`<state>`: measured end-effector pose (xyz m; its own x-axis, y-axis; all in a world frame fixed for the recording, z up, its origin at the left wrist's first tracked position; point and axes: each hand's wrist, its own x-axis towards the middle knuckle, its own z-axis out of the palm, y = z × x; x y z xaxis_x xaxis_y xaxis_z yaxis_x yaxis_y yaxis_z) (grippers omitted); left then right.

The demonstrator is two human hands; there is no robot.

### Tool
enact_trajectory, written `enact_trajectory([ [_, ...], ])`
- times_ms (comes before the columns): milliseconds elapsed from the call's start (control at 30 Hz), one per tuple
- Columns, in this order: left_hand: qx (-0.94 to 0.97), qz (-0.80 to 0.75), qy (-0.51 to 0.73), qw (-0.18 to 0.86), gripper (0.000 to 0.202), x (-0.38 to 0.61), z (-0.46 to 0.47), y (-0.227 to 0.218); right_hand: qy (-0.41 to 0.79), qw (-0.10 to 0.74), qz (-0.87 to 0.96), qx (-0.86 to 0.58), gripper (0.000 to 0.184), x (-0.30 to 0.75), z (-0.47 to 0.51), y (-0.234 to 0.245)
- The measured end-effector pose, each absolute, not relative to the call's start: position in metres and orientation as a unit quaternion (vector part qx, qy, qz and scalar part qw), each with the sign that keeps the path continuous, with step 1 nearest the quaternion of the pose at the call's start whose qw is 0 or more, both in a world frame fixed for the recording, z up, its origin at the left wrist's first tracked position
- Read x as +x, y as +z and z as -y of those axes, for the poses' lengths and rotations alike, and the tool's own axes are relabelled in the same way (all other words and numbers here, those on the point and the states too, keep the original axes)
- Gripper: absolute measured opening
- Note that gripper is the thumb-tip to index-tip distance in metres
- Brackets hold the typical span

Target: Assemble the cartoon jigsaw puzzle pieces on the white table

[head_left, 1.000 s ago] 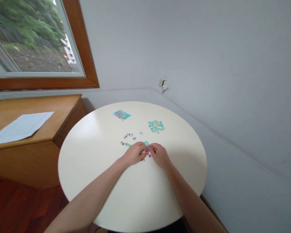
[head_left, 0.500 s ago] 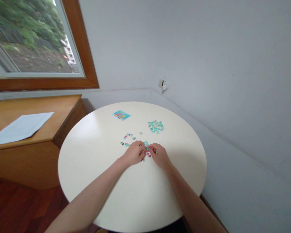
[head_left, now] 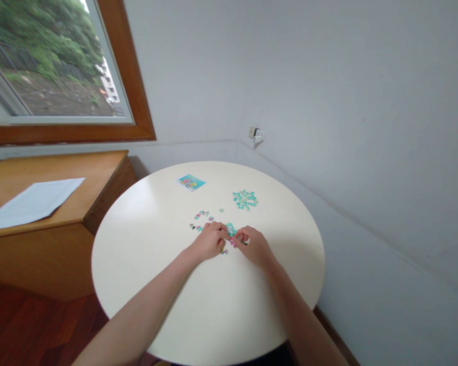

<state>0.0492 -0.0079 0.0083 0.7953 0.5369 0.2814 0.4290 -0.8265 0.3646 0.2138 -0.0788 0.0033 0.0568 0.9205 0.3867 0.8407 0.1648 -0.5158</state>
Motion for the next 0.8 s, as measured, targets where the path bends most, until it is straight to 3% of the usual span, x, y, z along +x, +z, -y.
enact_trajectory([
  [133,0.939,-0.249,0.184,0.152,0.035,0.048,0.007,0.008,0.072,0.275,0.699,-0.657,0.001,0.212,0.081,0.006],
  [333,0.940,-0.241,0.181,0.158,0.036,0.047,0.005,0.006,0.082,0.263,0.698,-0.661,0.009,0.215,0.079,0.002],
  [467,0.938,-0.245,0.183,0.163,0.037,0.048,0.004,0.006,0.092,0.276,0.705,-0.647,0.013,0.217,0.078,-0.001],
  [600,0.938,-0.247,0.178,0.164,0.037,0.048,0.005,0.007,0.119,0.317,0.701,-0.628,0.005,0.221,0.078,-0.005],
  [800,0.938,-0.248,0.175,0.170,0.038,0.048,0.005,0.009,0.144,0.350,0.701,-0.604,0.016,0.228,0.076,-0.011],
])
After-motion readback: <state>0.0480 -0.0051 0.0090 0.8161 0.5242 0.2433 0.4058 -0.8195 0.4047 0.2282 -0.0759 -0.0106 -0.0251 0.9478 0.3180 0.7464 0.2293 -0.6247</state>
